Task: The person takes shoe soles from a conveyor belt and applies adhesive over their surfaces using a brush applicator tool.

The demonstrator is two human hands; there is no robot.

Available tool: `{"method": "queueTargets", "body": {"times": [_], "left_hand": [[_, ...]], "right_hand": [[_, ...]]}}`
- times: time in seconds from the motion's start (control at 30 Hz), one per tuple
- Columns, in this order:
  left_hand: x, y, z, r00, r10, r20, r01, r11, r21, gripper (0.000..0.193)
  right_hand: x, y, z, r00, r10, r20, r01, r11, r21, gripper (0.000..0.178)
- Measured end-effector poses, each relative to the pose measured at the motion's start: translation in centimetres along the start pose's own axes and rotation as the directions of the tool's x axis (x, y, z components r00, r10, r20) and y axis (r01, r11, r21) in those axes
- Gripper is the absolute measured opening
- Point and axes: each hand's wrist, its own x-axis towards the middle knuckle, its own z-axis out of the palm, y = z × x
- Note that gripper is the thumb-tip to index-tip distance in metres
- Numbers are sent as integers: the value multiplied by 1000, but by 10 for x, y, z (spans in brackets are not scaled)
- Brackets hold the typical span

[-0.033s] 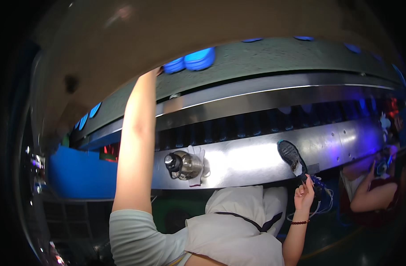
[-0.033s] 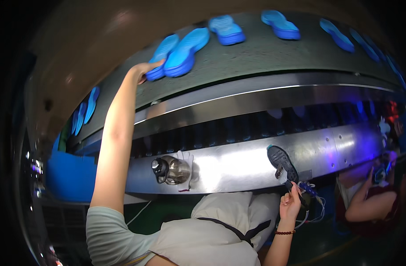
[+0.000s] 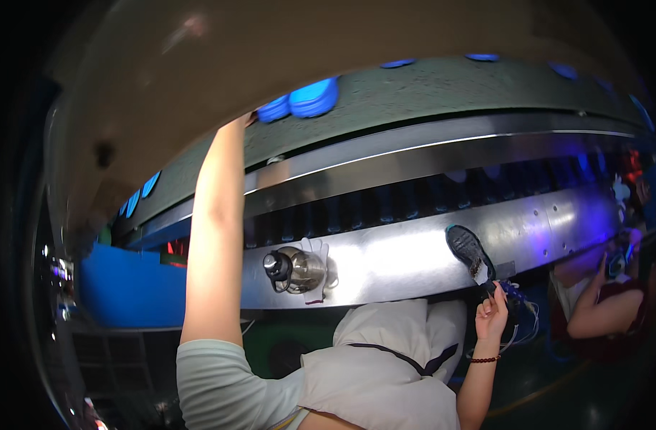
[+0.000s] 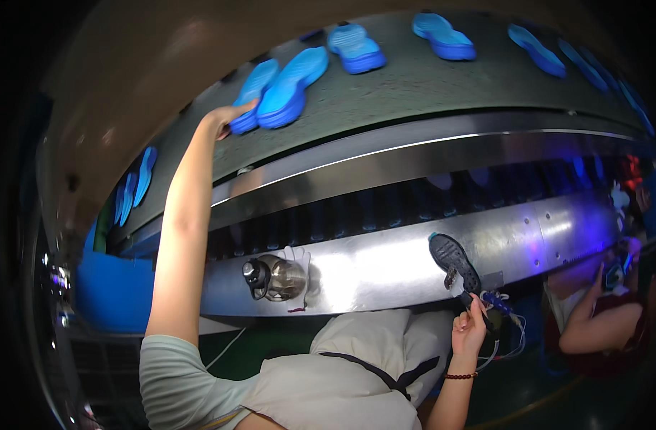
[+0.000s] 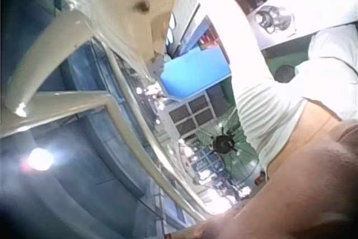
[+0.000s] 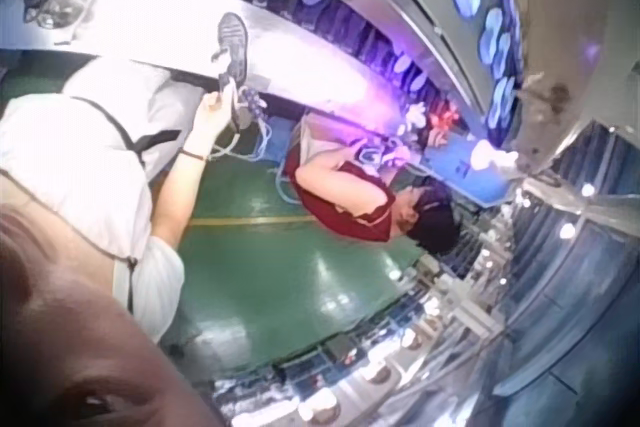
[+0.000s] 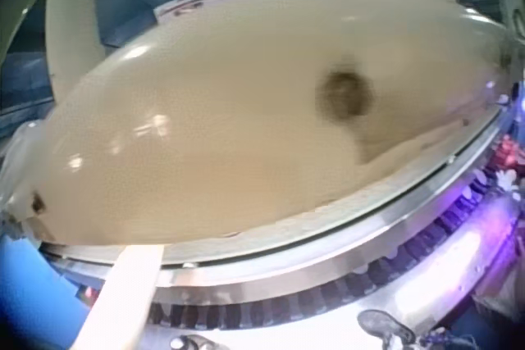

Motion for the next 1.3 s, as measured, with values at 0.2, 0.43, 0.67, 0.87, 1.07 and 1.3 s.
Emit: {"method": "queueTargets", "body": {"times": [0.2,0.43,0.67,0.87,1.07,1.3], "left_hand": [[56,-5,12,984,-16,-179,16,1000,3,71],[-18,10,6,913,335,-232,-319,942,104,68],[-81,42,62,836,532,-134,-496,838,229,75],[-38,96,65,865,496,-73,-477,858,190,80],[-55,193,120,816,577,21,-549,763,342,85],[-84,273,194,770,638,-6,-596,723,348,83]], "right_hand": [[9,-14,-13,999,19,-32,-16,996,87,19],[25,-37,-31,995,66,75,-72,994,77,19],[42,-64,-29,987,102,126,-109,993,51,16],[49,-59,-33,977,141,162,-150,988,41,14],[53,-66,-64,986,107,131,-122,985,118,15],[48,-64,-71,980,95,177,-112,990,88,14]]}}
